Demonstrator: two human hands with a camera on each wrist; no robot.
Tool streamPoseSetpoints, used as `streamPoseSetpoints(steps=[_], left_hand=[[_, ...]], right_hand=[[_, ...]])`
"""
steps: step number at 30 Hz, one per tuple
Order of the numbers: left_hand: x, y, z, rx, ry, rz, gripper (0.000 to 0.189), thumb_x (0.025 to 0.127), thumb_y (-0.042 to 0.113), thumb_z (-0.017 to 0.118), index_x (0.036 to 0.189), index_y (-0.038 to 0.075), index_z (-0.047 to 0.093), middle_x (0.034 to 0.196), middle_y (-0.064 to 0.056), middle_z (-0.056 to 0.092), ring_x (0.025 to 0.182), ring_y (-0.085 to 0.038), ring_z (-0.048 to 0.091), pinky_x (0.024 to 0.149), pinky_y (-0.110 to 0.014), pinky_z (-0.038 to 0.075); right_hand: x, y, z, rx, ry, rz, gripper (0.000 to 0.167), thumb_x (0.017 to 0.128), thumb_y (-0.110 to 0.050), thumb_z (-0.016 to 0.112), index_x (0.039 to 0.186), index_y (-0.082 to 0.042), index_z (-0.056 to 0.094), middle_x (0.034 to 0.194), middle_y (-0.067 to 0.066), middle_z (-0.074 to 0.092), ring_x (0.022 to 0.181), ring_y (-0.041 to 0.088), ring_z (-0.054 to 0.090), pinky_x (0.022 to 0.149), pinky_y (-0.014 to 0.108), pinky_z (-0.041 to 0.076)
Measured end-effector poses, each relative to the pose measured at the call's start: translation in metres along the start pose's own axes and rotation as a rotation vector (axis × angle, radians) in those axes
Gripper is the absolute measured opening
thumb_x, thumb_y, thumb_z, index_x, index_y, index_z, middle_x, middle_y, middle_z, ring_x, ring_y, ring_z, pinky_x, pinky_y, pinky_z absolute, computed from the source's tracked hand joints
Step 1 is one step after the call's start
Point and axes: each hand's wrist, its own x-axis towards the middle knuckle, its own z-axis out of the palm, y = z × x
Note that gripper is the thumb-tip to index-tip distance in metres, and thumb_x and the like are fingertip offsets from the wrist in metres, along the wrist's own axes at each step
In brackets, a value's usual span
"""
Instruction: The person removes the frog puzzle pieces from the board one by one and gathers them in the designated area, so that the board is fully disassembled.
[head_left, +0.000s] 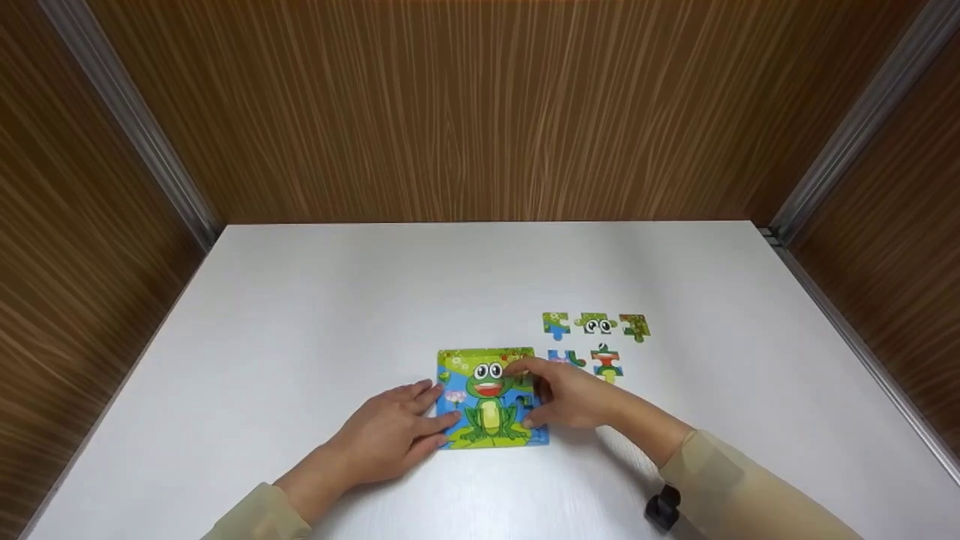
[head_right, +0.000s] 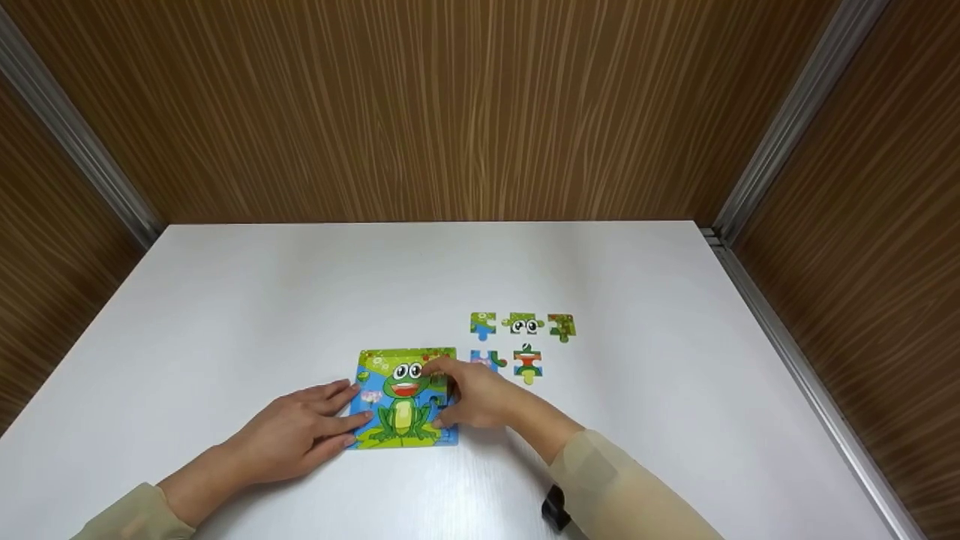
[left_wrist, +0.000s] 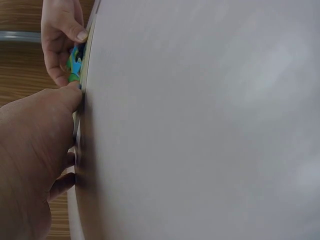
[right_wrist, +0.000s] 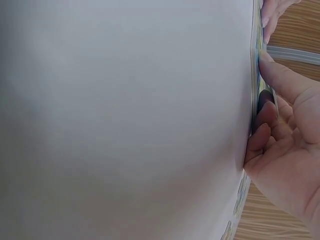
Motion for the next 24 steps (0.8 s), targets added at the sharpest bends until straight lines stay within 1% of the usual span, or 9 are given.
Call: streamPoseSetpoints(steps=[5,11,14,19,24], left_hand=[[-0.0007,0.0000,0.0000,0.000,0.008,0.000,0.040,0.111,0.040,0.056,0.147,0.027,0.067,0.152,-0.017,0.058,0.143,-0.037,0.054,0.114,-0.051,0.047],[-0.0007,-0.0003,0.0005,0.000,0.020,0.006,0.040,0.111,0.041,0.055,0.147,0.027,0.067,0.152,-0.017,0.058,0.142,-0.037,0.054,0.114,-0.051,0.047],[-0.0007,-0.0001,0.0005,-0.003,0.026,0.006,0.040,0.111,0.040,0.056,0.146,0.027,0.067,0.151,-0.018,0.058,0.142,-0.036,0.054,0.114,-0.050,0.047],[-0.0010,-0.0005,0.0016,0.006,0.060,0.023,0.037,0.109,0.037,0.060,0.144,0.026,0.070,0.149,-0.018,0.060,0.140,-0.036,0.057,0.113,-0.049,0.048],[-0.0007,-0.0008,0.0023,0.012,0.061,0.024,0.038,0.109,0.038,0.059,0.144,0.026,0.070,0.149,-0.018,0.060,0.140,-0.036,0.057,0.112,-0.049,0.049]], right_hand=[[-0.0001,0.0005,-0.0001,-0.008,0.008,-0.016,0.064,0.090,-0.018,0.089,0.146,-0.018,0.058,0.104,-0.001,0.058,0.090,0.019,0.052,0.075,0.031,0.044],[-0.0011,0.0020,-0.0014,0.003,0.028,0.000,0.063,0.090,-0.021,0.088,0.146,-0.017,0.058,0.099,0.000,0.057,0.089,0.019,0.052,0.074,0.032,0.042],[-0.0019,0.0023,-0.0019,0.003,0.039,-0.006,0.060,0.091,-0.021,0.087,0.143,-0.016,0.059,0.093,-0.001,0.057,0.086,0.018,0.052,0.073,0.031,0.042],[-0.0023,0.0024,-0.0017,-0.005,0.051,-0.041,0.053,0.091,-0.016,0.086,0.137,-0.013,0.059,0.086,-0.003,0.056,0.079,0.014,0.051,0.070,0.028,0.043],[-0.0020,0.0032,-0.0012,-0.003,0.062,-0.038,0.047,0.092,-0.015,0.085,0.131,-0.014,0.060,0.087,-0.004,0.057,0.079,0.014,0.052,0.070,0.029,0.043]])
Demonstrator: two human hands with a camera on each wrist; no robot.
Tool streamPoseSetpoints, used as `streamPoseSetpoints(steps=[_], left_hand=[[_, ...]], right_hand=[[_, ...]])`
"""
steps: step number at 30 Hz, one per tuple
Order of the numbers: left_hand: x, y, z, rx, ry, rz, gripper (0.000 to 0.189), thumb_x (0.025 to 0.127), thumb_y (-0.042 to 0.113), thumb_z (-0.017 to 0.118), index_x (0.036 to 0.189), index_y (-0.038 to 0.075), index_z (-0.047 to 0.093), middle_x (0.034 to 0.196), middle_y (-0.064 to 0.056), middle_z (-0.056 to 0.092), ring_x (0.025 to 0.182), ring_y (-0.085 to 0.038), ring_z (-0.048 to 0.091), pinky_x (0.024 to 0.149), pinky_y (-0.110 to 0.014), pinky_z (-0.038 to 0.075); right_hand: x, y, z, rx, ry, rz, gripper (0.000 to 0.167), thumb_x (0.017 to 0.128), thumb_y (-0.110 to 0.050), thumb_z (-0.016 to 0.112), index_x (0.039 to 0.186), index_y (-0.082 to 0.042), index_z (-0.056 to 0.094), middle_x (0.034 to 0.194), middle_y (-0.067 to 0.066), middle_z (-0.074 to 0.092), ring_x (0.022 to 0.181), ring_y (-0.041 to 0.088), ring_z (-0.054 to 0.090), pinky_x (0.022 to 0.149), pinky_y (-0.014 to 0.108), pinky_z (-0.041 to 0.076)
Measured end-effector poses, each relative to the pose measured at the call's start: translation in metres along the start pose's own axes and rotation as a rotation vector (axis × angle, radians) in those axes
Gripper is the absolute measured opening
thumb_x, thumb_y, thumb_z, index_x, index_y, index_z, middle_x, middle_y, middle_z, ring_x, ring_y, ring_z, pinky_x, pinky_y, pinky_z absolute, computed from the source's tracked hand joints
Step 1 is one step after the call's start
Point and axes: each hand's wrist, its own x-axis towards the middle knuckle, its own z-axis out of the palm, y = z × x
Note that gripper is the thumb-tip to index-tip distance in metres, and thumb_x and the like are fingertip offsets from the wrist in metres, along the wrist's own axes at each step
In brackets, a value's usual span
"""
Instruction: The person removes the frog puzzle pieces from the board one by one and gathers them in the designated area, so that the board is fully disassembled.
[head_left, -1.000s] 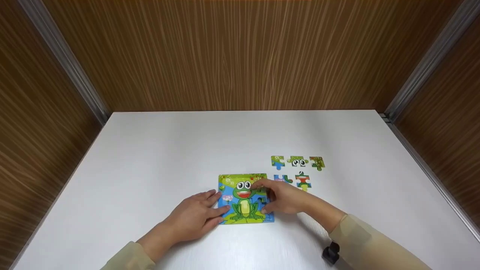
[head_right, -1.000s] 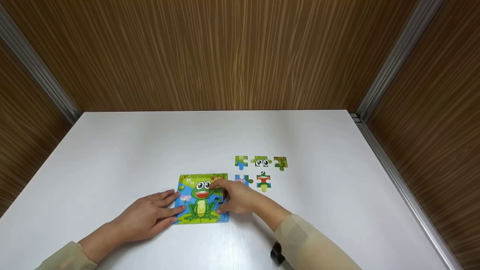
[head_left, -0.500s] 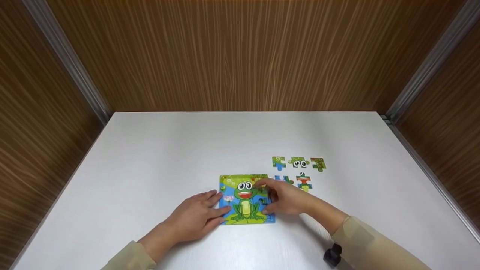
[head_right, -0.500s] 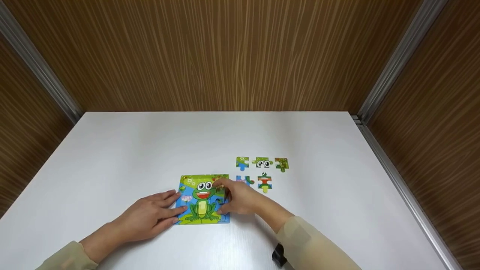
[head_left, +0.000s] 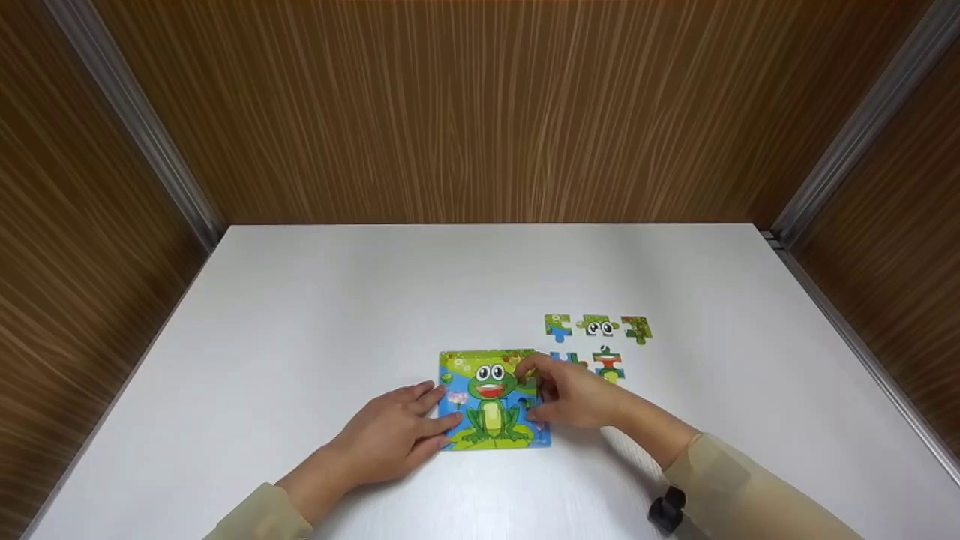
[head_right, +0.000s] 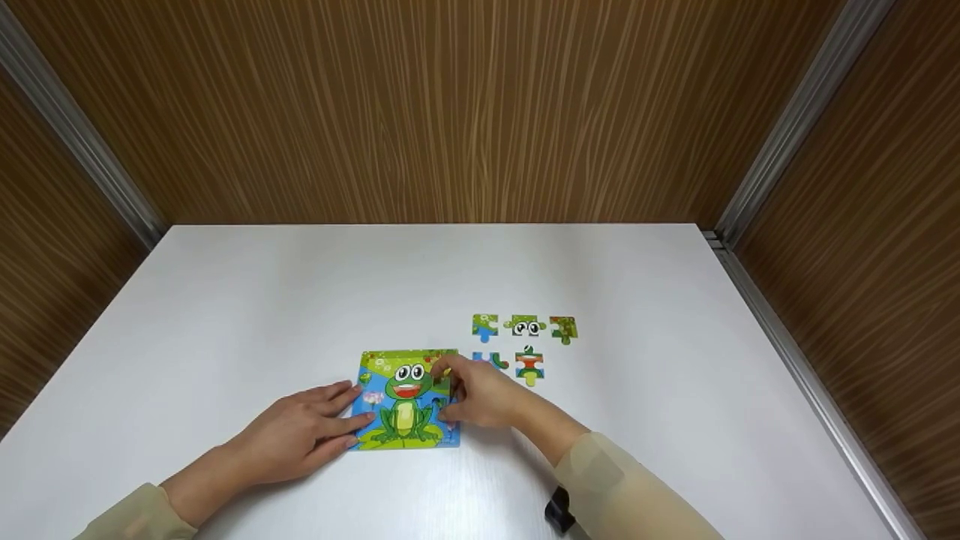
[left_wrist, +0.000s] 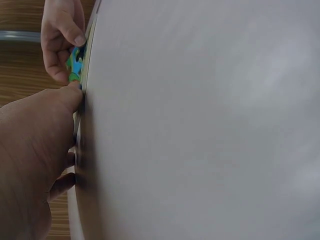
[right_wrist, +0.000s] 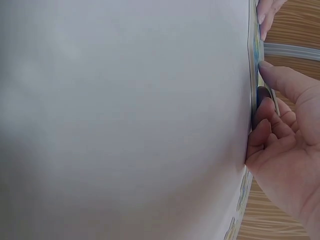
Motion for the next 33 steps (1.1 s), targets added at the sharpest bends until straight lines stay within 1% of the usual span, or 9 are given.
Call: streamPoseSetpoints(steps=[7,13,20,25,29,33], left_hand=[[0.0004,0.0003,-0.0008,-0.008,-0.028,-0.012,0.039,0.110,0.038,0.057,0.145,0.027,0.068,0.151,-0.018,0.059,0.142,-0.036,0.055,0.114,-0.050,0.048],[0.0008,0.0001,-0.0007,-0.001,-0.023,-0.005,0.039,0.110,0.038,0.057,0.145,0.027,0.068,0.150,-0.017,0.059,0.141,-0.036,0.056,0.114,-0.049,0.048],[0.0013,0.0008,-0.0016,-0.008,-0.042,-0.015,0.039,0.110,0.039,0.057,0.146,0.027,0.067,0.151,-0.018,0.058,0.142,-0.036,0.055,0.115,-0.049,0.047],[0.0014,0.0010,-0.0033,-0.007,-0.042,-0.006,0.039,0.110,0.038,0.057,0.146,0.026,0.067,0.151,-0.019,0.058,0.141,-0.037,0.055,0.114,-0.049,0.047],[0.0012,0.0008,-0.0034,-0.002,-0.041,-0.006,0.039,0.110,0.038,0.057,0.146,0.026,0.067,0.151,-0.018,0.058,0.141,-0.036,0.055,0.114,-0.049,0.047],[0.0012,0.0014,-0.0041,-0.014,-0.054,-0.018,0.040,0.111,0.039,0.056,0.147,0.027,0.067,0.152,-0.018,0.057,0.142,-0.036,0.055,0.114,-0.050,0.047]], right_hand=[[-0.0001,0.0009,-0.0001,0.008,0.012,0.000,0.041,0.092,-0.013,0.085,0.126,-0.014,0.061,0.089,-0.004,0.059,0.080,0.015,0.053,0.071,0.029,0.044],[0.0000,0.0008,-0.0003,0.009,0.018,-0.003,0.039,0.092,-0.013,0.085,0.124,-0.013,0.062,0.090,-0.004,0.059,0.082,0.015,0.054,0.071,0.029,0.045],[-0.0004,-0.0011,0.0004,-0.013,0.030,0.006,0.038,0.092,-0.014,0.085,0.124,-0.014,0.065,0.090,-0.004,0.059,0.081,0.015,0.054,0.070,0.028,0.046],[-0.0004,-0.0018,0.0009,-0.019,0.038,0.017,0.038,0.091,-0.016,0.086,0.124,-0.014,0.068,0.090,-0.005,0.059,0.082,0.015,0.054,0.070,0.027,0.045],[-0.0002,-0.0020,0.0017,-0.017,0.046,0.023,0.038,0.091,-0.016,0.087,0.124,-0.013,0.070,0.093,-0.005,0.061,0.084,0.017,0.055,0.071,0.028,0.046],[-0.0012,-0.0025,0.0023,-0.021,0.053,0.024,0.037,0.090,-0.015,0.087,0.124,-0.012,0.072,0.098,-0.004,0.061,0.087,0.017,0.055,0.073,0.028,0.047]])
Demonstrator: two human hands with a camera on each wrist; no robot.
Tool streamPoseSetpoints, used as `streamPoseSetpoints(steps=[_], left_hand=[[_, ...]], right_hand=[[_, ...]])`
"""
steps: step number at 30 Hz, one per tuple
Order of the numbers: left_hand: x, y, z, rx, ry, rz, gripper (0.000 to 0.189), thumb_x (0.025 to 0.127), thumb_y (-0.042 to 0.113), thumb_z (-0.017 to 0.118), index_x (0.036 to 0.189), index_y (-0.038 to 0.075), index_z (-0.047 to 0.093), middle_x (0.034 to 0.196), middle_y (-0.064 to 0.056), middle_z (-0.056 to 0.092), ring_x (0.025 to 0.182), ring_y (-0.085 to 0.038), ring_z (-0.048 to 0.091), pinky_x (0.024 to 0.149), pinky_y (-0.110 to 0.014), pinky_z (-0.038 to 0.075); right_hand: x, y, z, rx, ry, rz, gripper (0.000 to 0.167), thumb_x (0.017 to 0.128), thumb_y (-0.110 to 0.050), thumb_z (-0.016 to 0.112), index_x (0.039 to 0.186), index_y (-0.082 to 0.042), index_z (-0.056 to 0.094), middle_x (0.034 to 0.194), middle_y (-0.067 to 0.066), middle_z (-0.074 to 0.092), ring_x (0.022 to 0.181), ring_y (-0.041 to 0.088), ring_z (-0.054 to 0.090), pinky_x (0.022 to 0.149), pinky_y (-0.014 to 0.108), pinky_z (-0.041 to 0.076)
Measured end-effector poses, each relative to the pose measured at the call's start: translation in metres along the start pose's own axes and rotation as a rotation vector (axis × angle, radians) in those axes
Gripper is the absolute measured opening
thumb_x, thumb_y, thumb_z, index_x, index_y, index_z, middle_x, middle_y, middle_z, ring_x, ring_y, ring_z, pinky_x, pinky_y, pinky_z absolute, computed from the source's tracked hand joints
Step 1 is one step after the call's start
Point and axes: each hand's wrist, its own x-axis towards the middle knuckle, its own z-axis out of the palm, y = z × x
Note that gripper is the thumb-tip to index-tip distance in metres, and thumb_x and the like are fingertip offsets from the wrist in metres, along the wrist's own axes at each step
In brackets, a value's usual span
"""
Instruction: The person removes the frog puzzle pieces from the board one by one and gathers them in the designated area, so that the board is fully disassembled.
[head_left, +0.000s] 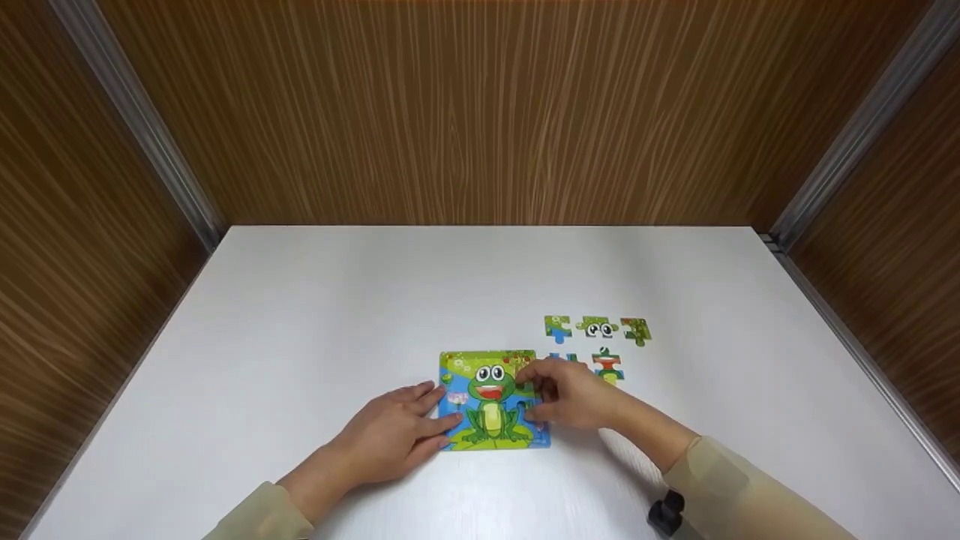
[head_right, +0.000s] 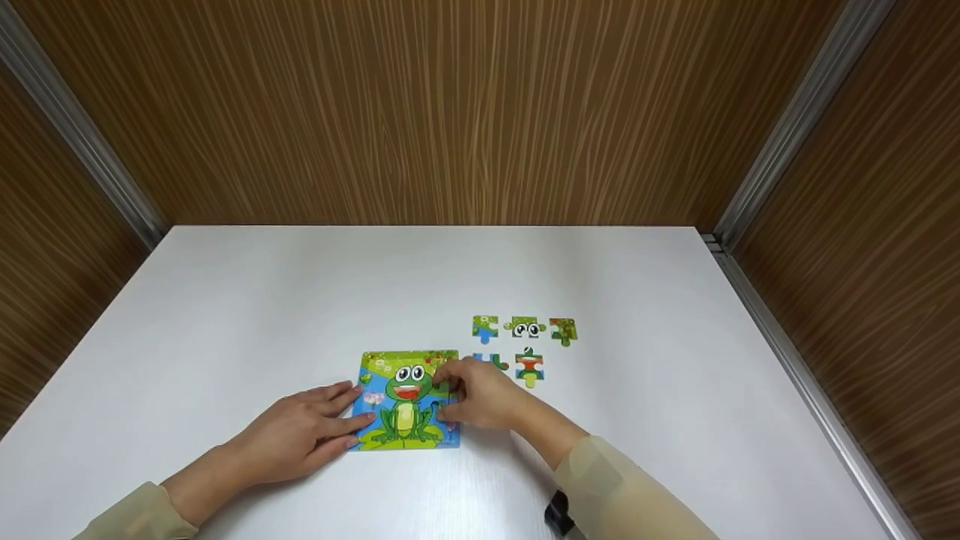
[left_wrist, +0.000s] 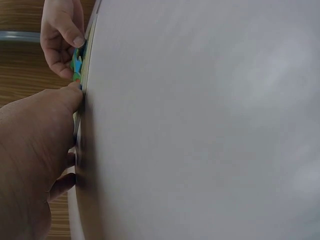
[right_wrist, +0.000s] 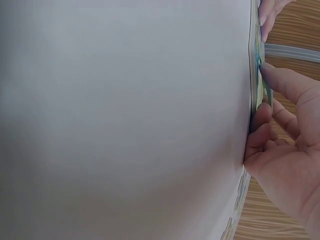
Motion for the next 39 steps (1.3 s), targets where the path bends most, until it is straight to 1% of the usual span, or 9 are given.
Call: streamPoseSetpoints(steps=[5,10,15,19,23,26,29,35,39], left_hand=[[0.000,0.000,-0.001,-0.005,-0.007,-0.008,0.040,0.110,0.039,0.057,0.147,0.027,0.067,0.153,-0.018,0.057,0.143,-0.036,0.054,0.115,-0.050,0.047],[0.000,0.000,-0.001,-0.003,-0.010,-0.011,0.040,0.110,0.039,0.056,0.147,0.027,0.066,0.153,-0.018,0.057,0.143,-0.036,0.054,0.115,-0.050,0.047],[0.001,-0.001,0.000,-0.006,0.000,-0.005,0.040,0.110,0.038,0.056,0.147,0.027,0.066,0.152,-0.018,0.057,0.142,-0.037,0.054,0.114,-0.051,0.047],[0.001,-0.002,0.001,0.022,0.023,0.015,0.039,0.110,0.038,0.057,0.146,0.027,0.068,0.150,-0.018,0.059,0.141,-0.036,0.056,0.113,-0.049,0.048],[0.000,-0.002,0.002,0.042,0.033,0.021,0.038,0.110,0.038,0.057,0.145,0.027,0.069,0.149,-0.017,0.060,0.140,-0.036,0.057,0.113,-0.048,0.048],[-0.001,-0.002,0.002,0.041,0.034,0.018,0.038,0.110,0.039,0.057,0.145,0.027,0.069,0.149,-0.017,0.060,0.140,-0.036,0.057,0.113,-0.049,0.048],[-0.002,-0.002,0.002,0.044,0.036,0.019,0.039,0.111,0.039,0.055,0.145,0.027,0.069,0.149,-0.017,0.060,0.140,-0.035,0.057,0.113,-0.049,0.048],[-0.004,-0.002,0.002,0.045,0.055,0.021,0.038,0.110,0.039,0.057,0.143,0.026,0.070,0.148,-0.017,0.061,0.139,-0.035,0.058,0.113,-0.049,0.049],[-0.004,-0.002,0.001,0.043,0.047,0.010,0.038,0.110,0.039,0.057,0.144,0.027,0.070,0.148,-0.018,0.061,0.139,-0.036,0.057,0.112,-0.050,0.049]], right_hand=[[-0.001,0.001,0.000,-0.024,0.014,-0.023,0.038,0.090,-0.015,0.087,0.125,-0.010,0.073,0.105,0.000,0.060,0.088,0.017,0.054,0.074,0.027,0.048],[-0.002,0.002,-0.001,-0.023,0.020,-0.054,0.040,0.090,-0.013,0.086,0.128,-0.007,0.073,0.112,0.004,0.061,0.089,0.016,0.055,0.076,0.027,0.049],[-0.004,0.003,-0.003,-0.023,0.023,-0.083,0.040,0.090,-0.012,0.086,0.128,-0.007,0.073,0.114,0.004,0.062,0.089,0.016,0.056,0.076,0.027,0.049],[-0.006,0.002,-0.006,-0.021,0.034,-0.099,0.039,0.089,-0.010,0.086,0.126,-0.008,0.074,0.113,0.002,0.062,0.090,0.017,0.057,0.076,0.028,0.049],[-0.010,0.002,-0.014,0.000,0.043,-0.106,0.038,0.089,-0.008,0.085,0.126,-0.008,0.074,0.114,0.002,0.063,0.091,0.019,0.060,0.078,0.029,0.053],[-0.014,0.004,-0.023,0.009,0.054,-0.104,0.038,0.090,-0.008,0.084,0.126,-0.008,0.073,0.115,0.003,0.064,0.092,0.019,0.065,0.077,0.028,0.055],[-0.017,0.007,-0.033,-0.002,0.077,-0.098,0.038,0.090,-0.006,0.082,0.127,-0.007,0.073,0.116,0.004,0.065,0.093,0.020,0.067,0.075,0.027,0.055],[-0.024,0.013,-0.050,0.012,0.105,-0.047,0.039,0.090,-0.007,0.082,0.128,-0.005,0.072,0.119,0.005,0.067,0.094,0.020,0.068,0.074,0.027,0.056],[-0.029,0.019,-0.059,0.016,0.121,-0.014,0.039,0.090,-0.008,0.083,0.127,-0.005,0.072,0.119,0.005,0.068,0.094,0.020,0.066,0.076,0.027,0.056]])
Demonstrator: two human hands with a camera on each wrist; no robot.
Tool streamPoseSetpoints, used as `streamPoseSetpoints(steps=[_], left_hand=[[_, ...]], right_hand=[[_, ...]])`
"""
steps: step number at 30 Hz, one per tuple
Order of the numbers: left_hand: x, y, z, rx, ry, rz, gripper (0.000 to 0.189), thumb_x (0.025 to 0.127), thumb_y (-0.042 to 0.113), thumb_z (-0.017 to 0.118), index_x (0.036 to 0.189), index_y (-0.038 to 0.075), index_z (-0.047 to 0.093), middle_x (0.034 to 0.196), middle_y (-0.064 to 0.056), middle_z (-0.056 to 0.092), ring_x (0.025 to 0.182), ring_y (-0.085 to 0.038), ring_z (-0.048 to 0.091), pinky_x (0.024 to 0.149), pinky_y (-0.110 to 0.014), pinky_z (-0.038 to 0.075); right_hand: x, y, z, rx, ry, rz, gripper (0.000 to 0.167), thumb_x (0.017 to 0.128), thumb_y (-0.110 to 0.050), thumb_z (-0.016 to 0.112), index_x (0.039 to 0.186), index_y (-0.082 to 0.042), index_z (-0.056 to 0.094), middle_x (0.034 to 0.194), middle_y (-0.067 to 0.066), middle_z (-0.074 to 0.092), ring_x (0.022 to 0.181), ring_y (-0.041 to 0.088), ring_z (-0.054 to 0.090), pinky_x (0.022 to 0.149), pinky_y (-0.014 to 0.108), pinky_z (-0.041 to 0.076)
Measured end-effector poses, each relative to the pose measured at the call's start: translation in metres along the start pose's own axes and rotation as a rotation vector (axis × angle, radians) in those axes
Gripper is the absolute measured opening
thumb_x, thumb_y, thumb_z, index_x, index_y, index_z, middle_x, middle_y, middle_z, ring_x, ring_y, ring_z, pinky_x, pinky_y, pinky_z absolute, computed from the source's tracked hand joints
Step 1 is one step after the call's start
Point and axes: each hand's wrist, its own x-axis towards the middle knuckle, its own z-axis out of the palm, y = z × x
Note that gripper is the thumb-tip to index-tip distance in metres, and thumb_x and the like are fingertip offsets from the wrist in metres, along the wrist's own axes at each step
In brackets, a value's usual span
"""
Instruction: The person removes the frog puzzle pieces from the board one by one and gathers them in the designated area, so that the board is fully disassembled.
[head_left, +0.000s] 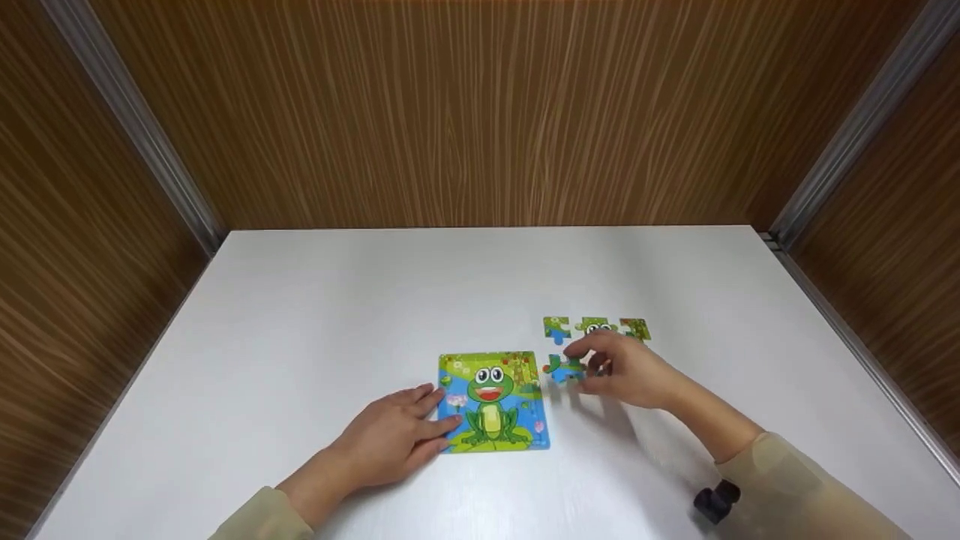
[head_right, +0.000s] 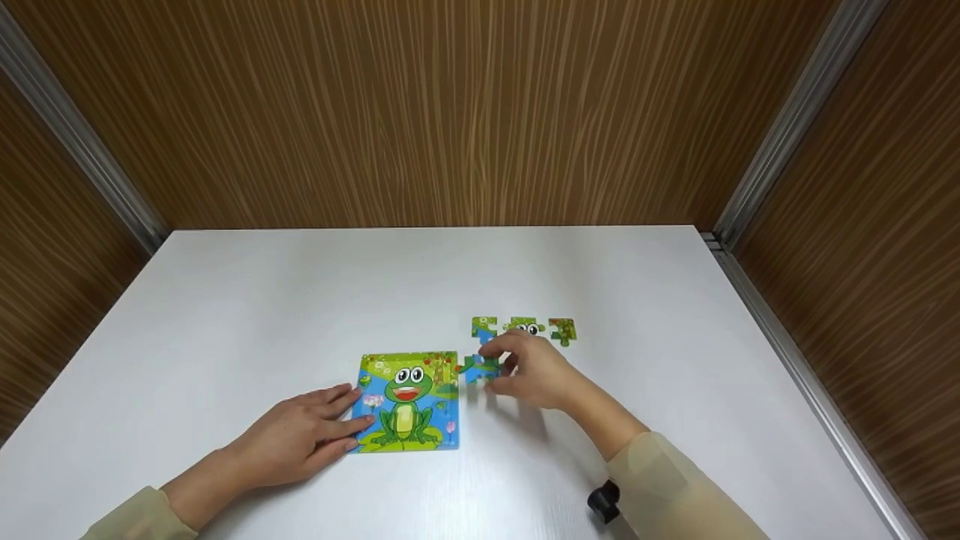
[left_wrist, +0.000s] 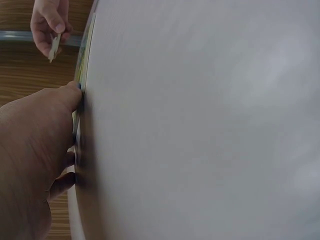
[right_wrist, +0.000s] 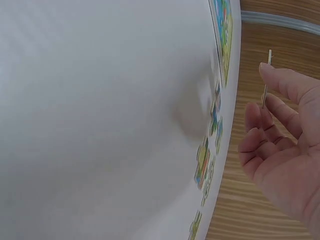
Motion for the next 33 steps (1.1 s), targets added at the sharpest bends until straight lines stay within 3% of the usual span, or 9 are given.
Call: streamPoseSetpoints(steps=[6,16,22,33], left_hand=[[0.001,0.000,-0.001,-0.015,-0.052,-0.034,0.040,0.111,0.043,0.054,0.147,0.029,0.067,0.153,-0.015,0.057,0.143,-0.036,0.054,0.115,-0.050,0.046],[0.000,-0.002,0.002,0.003,-0.017,0.003,0.039,0.111,0.040,0.055,0.145,0.028,0.068,0.149,-0.017,0.060,0.140,-0.036,0.056,0.115,-0.048,0.047],[-0.001,-0.002,0.001,-0.001,-0.009,0.005,0.039,0.111,0.041,0.055,0.145,0.027,0.068,0.149,-0.017,0.060,0.140,-0.037,0.056,0.114,-0.049,0.047],[0.000,-0.001,0.000,-0.003,-0.048,-0.006,0.040,0.111,0.040,0.053,0.147,0.028,0.067,0.151,-0.017,0.058,0.142,-0.036,0.055,0.115,-0.048,0.046]], right_hand=[[-0.007,0.011,-0.016,-0.004,0.026,0.037,0.040,0.089,-0.005,0.084,0.127,-0.005,0.072,0.120,0.008,0.067,0.096,0.022,0.066,0.076,0.026,0.054],[-0.022,0.026,-0.041,-0.008,0.084,0.112,0.044,0.088,-0.007,0.086,0.130,-0.006,0.072,0.141,0.019,0.060,0.102,0.024,0.066,0.077,0.025,0.052],[-0.030,0.041,-0.049,-0.003,0.115,0.148,0.045,0.088,-0.007,0.087,0.129,-0.002,0.071,0.129,0.016,0.066,0.101,0.026,0.066,0.076,0.024,0.053],[-0.041,0.059,-0.060,-0.016,0.108,0.201,0.047,0.089,-0.007,0.085,0.132,-0.001,0.069,0.125,0.015,0.068,0.104,0.028,0.064,0.077,0.024,0.052]])
